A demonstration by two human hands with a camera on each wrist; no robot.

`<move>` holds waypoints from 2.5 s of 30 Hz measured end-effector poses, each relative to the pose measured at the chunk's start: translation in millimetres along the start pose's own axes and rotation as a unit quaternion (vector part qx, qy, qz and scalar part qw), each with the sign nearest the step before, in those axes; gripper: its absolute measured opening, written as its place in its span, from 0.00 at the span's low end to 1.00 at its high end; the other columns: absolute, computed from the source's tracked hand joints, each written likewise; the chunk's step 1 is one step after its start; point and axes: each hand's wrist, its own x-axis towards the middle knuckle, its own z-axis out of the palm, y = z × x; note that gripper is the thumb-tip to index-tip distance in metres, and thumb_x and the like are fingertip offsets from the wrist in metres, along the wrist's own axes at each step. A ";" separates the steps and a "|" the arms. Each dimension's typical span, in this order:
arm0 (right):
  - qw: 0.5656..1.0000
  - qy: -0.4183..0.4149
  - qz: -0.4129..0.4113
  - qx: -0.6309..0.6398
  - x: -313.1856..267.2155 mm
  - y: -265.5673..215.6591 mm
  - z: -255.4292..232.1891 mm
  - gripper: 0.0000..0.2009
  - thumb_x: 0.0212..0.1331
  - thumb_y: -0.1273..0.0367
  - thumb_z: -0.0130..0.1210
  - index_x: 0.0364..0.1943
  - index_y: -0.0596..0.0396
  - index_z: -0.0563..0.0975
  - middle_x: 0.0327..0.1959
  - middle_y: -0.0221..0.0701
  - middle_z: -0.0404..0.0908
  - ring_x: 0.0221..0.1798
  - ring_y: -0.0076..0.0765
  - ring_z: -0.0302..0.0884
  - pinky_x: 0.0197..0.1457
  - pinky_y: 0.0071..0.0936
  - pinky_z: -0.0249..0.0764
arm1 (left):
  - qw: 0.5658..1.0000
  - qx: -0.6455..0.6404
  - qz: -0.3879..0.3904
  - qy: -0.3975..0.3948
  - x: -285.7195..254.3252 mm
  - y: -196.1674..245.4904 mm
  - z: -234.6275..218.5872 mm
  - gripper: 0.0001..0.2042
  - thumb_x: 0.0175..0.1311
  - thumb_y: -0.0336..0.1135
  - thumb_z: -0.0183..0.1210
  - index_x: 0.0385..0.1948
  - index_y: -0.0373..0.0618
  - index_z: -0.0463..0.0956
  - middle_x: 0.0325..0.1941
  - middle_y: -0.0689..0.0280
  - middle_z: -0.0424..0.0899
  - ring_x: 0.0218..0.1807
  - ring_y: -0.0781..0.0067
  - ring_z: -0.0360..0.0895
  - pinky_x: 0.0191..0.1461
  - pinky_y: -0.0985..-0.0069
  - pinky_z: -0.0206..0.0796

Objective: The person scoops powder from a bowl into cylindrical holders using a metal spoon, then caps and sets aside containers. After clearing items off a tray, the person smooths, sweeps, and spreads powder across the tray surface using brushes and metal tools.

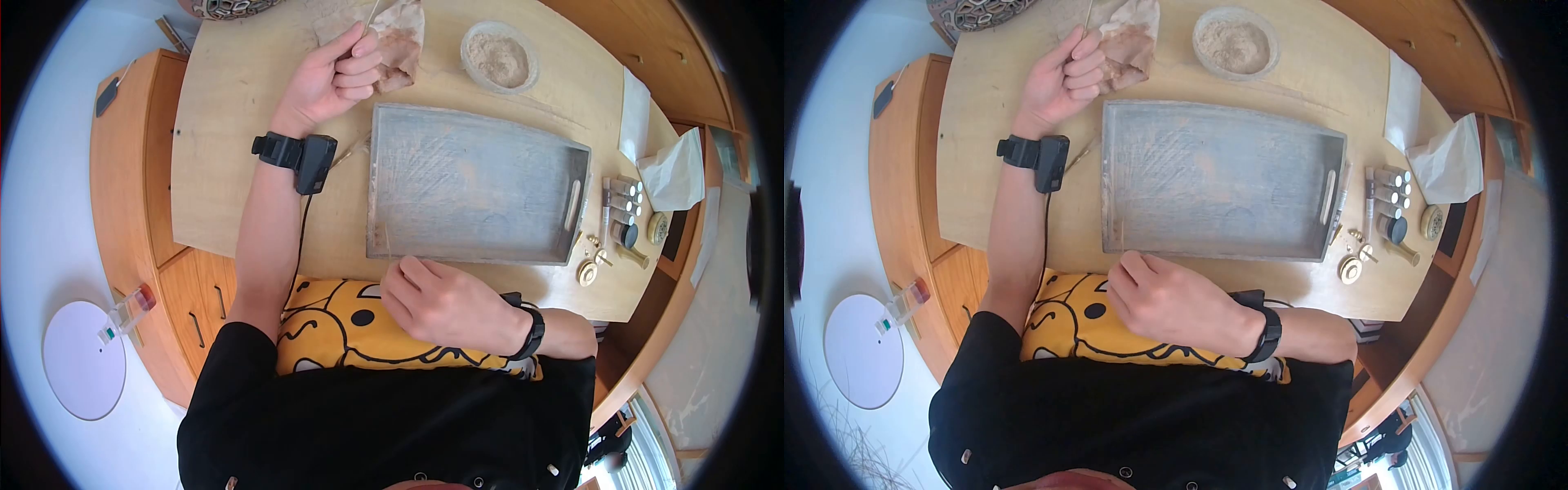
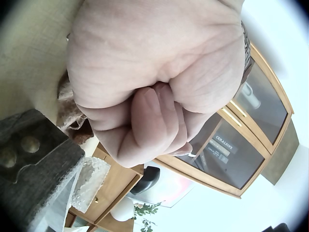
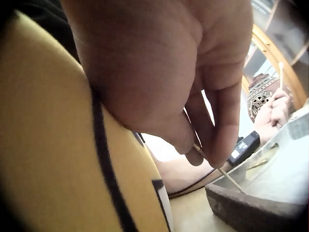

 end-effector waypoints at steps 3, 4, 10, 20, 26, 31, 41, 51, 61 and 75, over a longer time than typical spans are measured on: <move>1.000 -0.008 -0.007 0.012 0.9 1.6 -5.8 0.10 0.42 0.70 0.57 0.30 0.61 0.77 0.33 0.32 0.75 0.37 0.31 0.72 0.41 0.21 0.74 | 1.000 0.009 0.000 0.006 0.3 0.4 3.9 0.16 0.80 0.45 0.39 0.28 0.50 0.61 0.18 0.79 0.50 0.18 0.89 0.45 0.19 0.86 0.39; 1.000 -0.012 -0.007 0.013 1.3 1.7 -7.2 0.10 0.42 0.70 0.57 0.30 0.61 0.77 0.33 0.32 0.74 0.37 0.31 0.72 0.41 0.21 0.74 | 1.000 0.016 0.000 0.016 0.2 0.3 5.5 0.16 0.79 0.46 0.41 0.28 0.51 0.62 0.18 0.80 0.50 0.18 0.89 0.45 0.19 0.87 0.39; 0.999 -0.036 -0.023 0.003 2.4 -1.1 -5.5 0.11 0.41 0.70 0.57 0.30 0.61 0.77 0.33 0.32 0.75 0.38 0.31 0.72 0.41 0.20 0.73 | 1.000 0.020 0.001 0.014 0.1 0.3 4.0 0.16 0.80 0.46 0.40 0.28 0.51 0.62 0.18 0.80 0.49 0.18 0.89 0.45 0.19 0.87 0.39; 0.994 -0.035 -0.033 -0.097 9.3 1.4 -5.3 0.10 0.41 0.69 0.57 0.29 0.59 0.77 0.33 0.31 0.75 0.39 0.32 0.72 0.43 0.21 0.73 | 1.000 0.024 0.004 0.011 0.6 0.7 3.6 0.16 0.79 0.46 0.40 0.28 0.50 0.63 0.18 0.80 0.50 0.18 0.89 0.45 0.19 0.87 0.39; 0.995 -0.066 -0.066 -0.027 7.0 0.1 -10.2 0.09 0.42 0.68 0.57 0.28 0.58 0.77 0.32 0.31 0.75 0.39 0.32 0.72 0.43 0.22 0.73 | 1.000 0.013 0.003 0.005 1.1 -0.1 3.3 0.16 0.79 0.46 0.41 0.28 0.50 0.63 0.18 0.80 0.50 0.18 0.90 0.46 0.20 0.87 0.40; 0.997 -0.018 -0.056 -0.052 7.0 2.7 -3.9 0.08 0.43 0.68 0.56 0.26 0.57 0.75 0.30 0.29 0.72 0.37 0.32 0.70 0.42 0.22 0.72 | 1.000 0.019 0.002 0.014 0.7 -0.2 4.0 0.17 0.79 0.46 0.41 0.28 0.50 0.62 0.18 0.81 0.50 0.18 0.90 0.45 0.20 0.88 0.39; 0.984 0.017 0.063 0.166 -10.2 28.3 -12.4 0.09 0.45 0.74 0.60 0.33 0.60 0.79 0.32 0.32 0.77 0.35 0.35 0.78 0.35 0.30 0.76 | 1.000 0.015 0.002 0.017 0.0 1.2 3.3 0.17 0.80 0.45 0.37 0.27 0.51 0.61 0.19 0.79 0.50 0.19 0.87 0.46 0.19 0.86 0.39; 0.847 0.068 0.343 0.401 -37.8 59.0 0.3 0.05 0.60 0.72 0.59 0.35 0.60 0.80 0.29 0.41 0.81 0.31 0.48 0.81 0.33 0.33 0.76 | 1.000 0.009 -0.001 0.003 0.7 0.3 1.6 0.17 0.80 0.45 0.38 0.27 0.51 0.61 0.19 0.79 0.50 0.18 0.87 0.45 0.19 0.86 0.39; 0.969 -0.023 0.219 0.109 -17.7 72.9 -7.4 0.06 0.56 0.72 0.59 0.28 0.57 0.74 0.27 0.36 0.75 0.33 0.47 0.78 0.32 0.39 0.75 | 1.000 0.007 0.004 0.002 0.3 0.3 0.3 0.16 0.80 0.45 0.37 0.28 0.50 0.59 0.19 0.78 0.50 0.18 0.88 0.45 0.19 0.86 0.39; 0.964 -0.056 0.216 0.142 -29.2 47.9 10.0 0.05 0.48 0.75 0.55 0.31 0.57 0.74 0.30 0.37 0.76 0.30 0.46 0.81 0.29 0.38 0.77 | 1.000 -0.001 -0.005 -0.007 1.0 1.6 -0.1 0.17 0.80 0.45 0.37 0.27 0.50 0.59 0.19 0.79 0.50 0.18 0.87 0.45 0.19 0.86 0.39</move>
